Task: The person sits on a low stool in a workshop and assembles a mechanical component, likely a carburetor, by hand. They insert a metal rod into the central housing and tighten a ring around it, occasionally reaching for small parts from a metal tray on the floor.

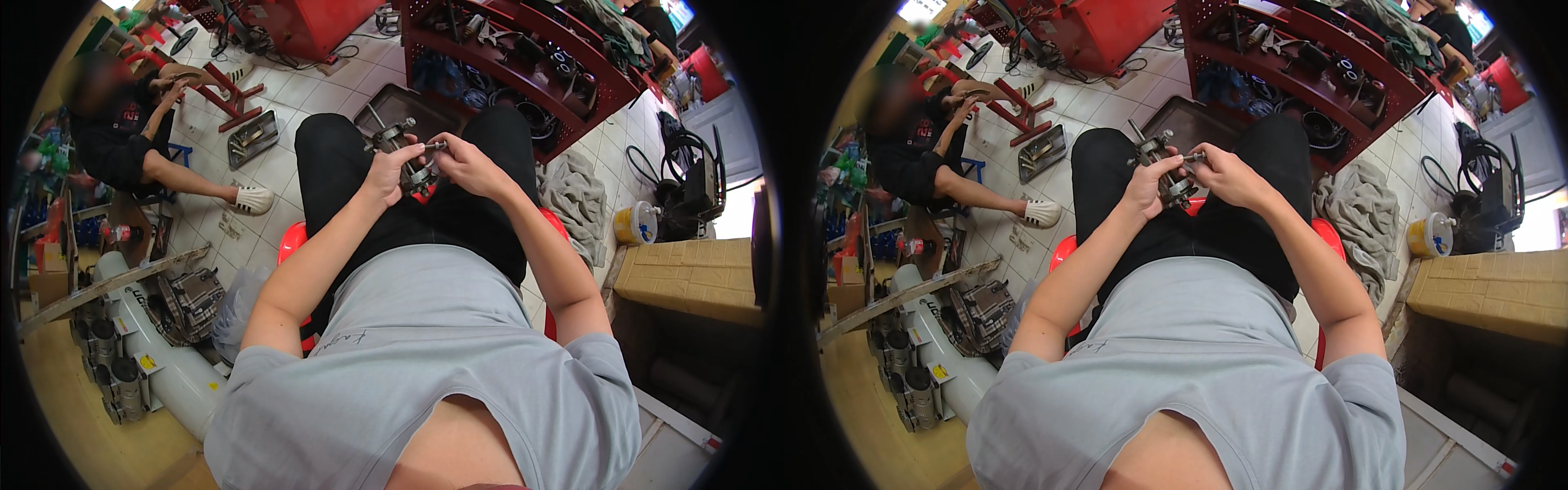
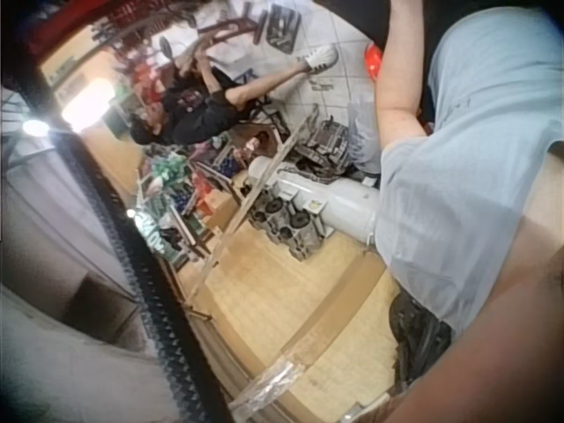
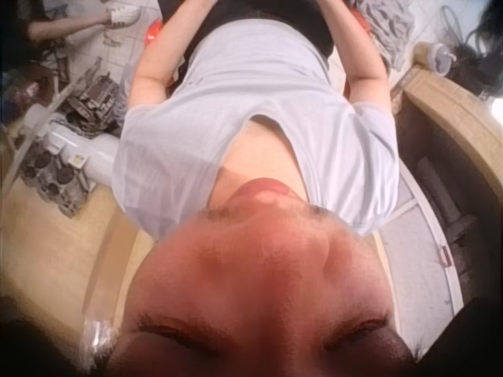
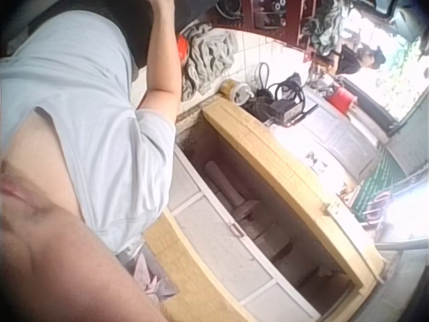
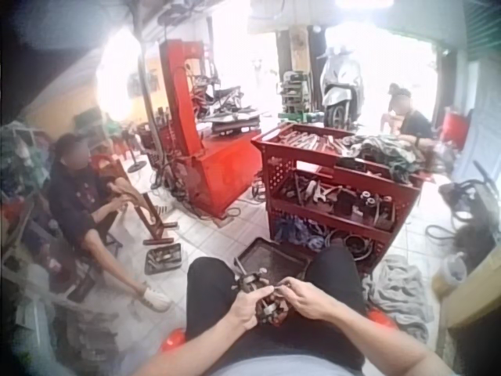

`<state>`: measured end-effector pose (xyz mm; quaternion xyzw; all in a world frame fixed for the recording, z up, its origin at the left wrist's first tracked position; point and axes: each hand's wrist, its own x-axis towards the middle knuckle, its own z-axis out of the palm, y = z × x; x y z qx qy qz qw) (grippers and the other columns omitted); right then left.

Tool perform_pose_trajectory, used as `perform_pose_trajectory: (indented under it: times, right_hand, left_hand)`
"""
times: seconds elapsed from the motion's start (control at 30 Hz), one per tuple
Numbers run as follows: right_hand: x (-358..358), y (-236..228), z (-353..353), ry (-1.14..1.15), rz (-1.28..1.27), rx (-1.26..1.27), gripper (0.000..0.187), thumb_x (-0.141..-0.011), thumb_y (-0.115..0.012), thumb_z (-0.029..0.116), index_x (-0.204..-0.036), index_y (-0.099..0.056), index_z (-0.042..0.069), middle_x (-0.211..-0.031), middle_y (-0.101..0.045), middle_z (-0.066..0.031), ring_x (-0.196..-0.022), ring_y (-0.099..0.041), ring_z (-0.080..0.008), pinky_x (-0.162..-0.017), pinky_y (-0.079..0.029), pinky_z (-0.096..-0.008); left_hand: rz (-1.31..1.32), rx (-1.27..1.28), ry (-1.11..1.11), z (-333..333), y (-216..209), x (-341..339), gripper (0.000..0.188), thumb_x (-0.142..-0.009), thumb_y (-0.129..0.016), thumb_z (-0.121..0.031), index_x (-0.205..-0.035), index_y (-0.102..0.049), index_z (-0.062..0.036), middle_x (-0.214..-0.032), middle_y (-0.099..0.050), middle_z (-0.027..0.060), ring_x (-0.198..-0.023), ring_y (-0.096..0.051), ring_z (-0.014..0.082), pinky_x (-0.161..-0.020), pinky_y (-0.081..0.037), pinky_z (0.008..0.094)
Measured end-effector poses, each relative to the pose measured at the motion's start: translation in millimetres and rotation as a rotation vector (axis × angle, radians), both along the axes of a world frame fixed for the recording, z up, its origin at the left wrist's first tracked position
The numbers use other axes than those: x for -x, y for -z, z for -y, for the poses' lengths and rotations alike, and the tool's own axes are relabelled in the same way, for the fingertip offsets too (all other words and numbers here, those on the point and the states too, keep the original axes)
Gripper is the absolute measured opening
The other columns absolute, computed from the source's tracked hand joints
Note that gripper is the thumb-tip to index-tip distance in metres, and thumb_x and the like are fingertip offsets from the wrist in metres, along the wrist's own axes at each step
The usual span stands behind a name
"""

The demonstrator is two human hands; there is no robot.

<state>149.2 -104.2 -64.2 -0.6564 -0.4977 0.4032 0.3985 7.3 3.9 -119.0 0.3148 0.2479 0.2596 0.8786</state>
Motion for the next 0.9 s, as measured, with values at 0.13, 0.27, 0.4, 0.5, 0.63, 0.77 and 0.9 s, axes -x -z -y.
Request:
perform_pose_trajectory:
  times: [0.13, 0.27, 0.4, 0.5, 0.63, 0.77, 0.9]
  right_hand:
    - [-6.8, 8.2, -1.4, -0.06, 0.111, -0.021, 0.032, -0.097, -0.049, 0.023, -0.115, -0.054, -0.003, -0.09, -0.067, -0.0111, -0.08, -0.064, -0.0148, -0.074, -0.05, -0.0286]
    - [-3.2, 0.8, -1.7, -0.002, 0.0, 0.006, 0.032, -0.098, -0.049, 0.023, -0.116, -0.053, -0.002, -0.09, -0.067, -0.0112, -0.078, -0.062, -0.0144, -0.072, -0.049, -0.0283]
    - [-8.1, 5.6, -0.8, -0.149, 0.197, -0.019, 0.033, -0.099, -0.047, 0.026, -0.119, -0.052, -0.001, -0.092, -0.066, -0.0104, -0.077, -0.06, -0.0137, -0.072, -0.048, -0.0276]
    - [0.1, 4.6, -1.8, -0.01, -0.098, -0.053, 0.032, -0.096, -0.052, 0.022, -0.12, -0.051, 0.0, -0.086, -0.065, -0.0104, -0.075, -0.058, -0.014, -0.07, -0.047, -0.0293]
    - [-3.6, 7.3, -1.4, -0.05, 0.021, -0.024, 0.032, -0.095, -0.053, 0.021, -0.119, -0.051, 0.0, -0.082, -0.063, -0.0091, -0.07, -0.056, -0.0146, -0.067, -0.047, -0.0309]
    - [-2.8, 9.4, -1.0, -0.089, 0.081, -0.009, 0.031, -0.096, -0.051, 0.022, -0.118, -0.051, 0.0, -0.081, -0.062, -0.0078, -0.07, -0.056, -0.0146, -0.067, -0.046, -0.0303]
    - [-1.6, 4.5, -1.6, -0.03, -0.072, -0.014, 0.03, -0.096, -0.051, 0.022, -0.115, -0.053, 0.0, -0.082, -0.062, -0.0071, -0.071, -0.056, -0.0137, -0.066, -0.046, -0.0299]
  left_hand:
    - [0.003, -0.029, 0.028, -1.4, 5.5, 0.0, 0.017, -0.085, -0.065, -0.003, -0.099, -0.058, -0.009, -0.082, -0.062, 0.0048, -0.073, -0.064, 0.0158, -0.066, -0.057, 0.0352]
    - [0.015, -0.028, 0.031, -0.4, 4.6, -0.6, 0.016, -0.085, -0.065, -0.003, -0.098, -0.058, -0.0087, -0.081, -0.062, 0.0049, -0.073, -0.064, 0.0159, -0.066, -0.056, 0.0343]
    - [-0.02, 0.003, -0.002, 0.1, -1.6, 0.3, 0.019, -0.082, -0.068, -0.002, -0.097, -0.058, -0.0085, -0.079, -0.062, 0.0043, -0.071, -0.063, 0.0147, -0.064, -0.054, 0.0314]
    - [0.024, -0.004, 0.02, 1.1, -4.6, 1.2, 0.018, -0.083, -0.068, -0.002, -0.097, -0.058, -0.0086, -0.079, -0.062, 0.0041, -0.071, -0.063, 0.0147, -0.064, -0.054, 0.0318]
    - [0.008, -0.002, 0.0, -2.0, 1.1, 0.8, 0.017, -0.084, -0.067, -0.003, -0.097, -0.058, -0.009, -0.078, -0.062, 0.004, -0.071, -0.064, 0.0145, -0.064, -0.054, 0.0318]
    - [0.028, 0.018, -0.007, -3.4, 0.8, 0.7, 0.017, -0.084, -0.067, -0.003, -0.096, -0.058, -0.0099, -0.078, -0.062, 0.0037, -0.07, -0.064, 0.0143, -0.063, -0.054, 0.031]
    - [0.0, 0.016, -0.008, -2.2, -1.3, 1.1, 0.016, -0.084, -0.067, -0.002, -0.095, -0.058, -0.0105, -0.078, -0.062, 0.0033, -0.07, -0.064, 0.0142, -0.062, -0.054, 0.0304]
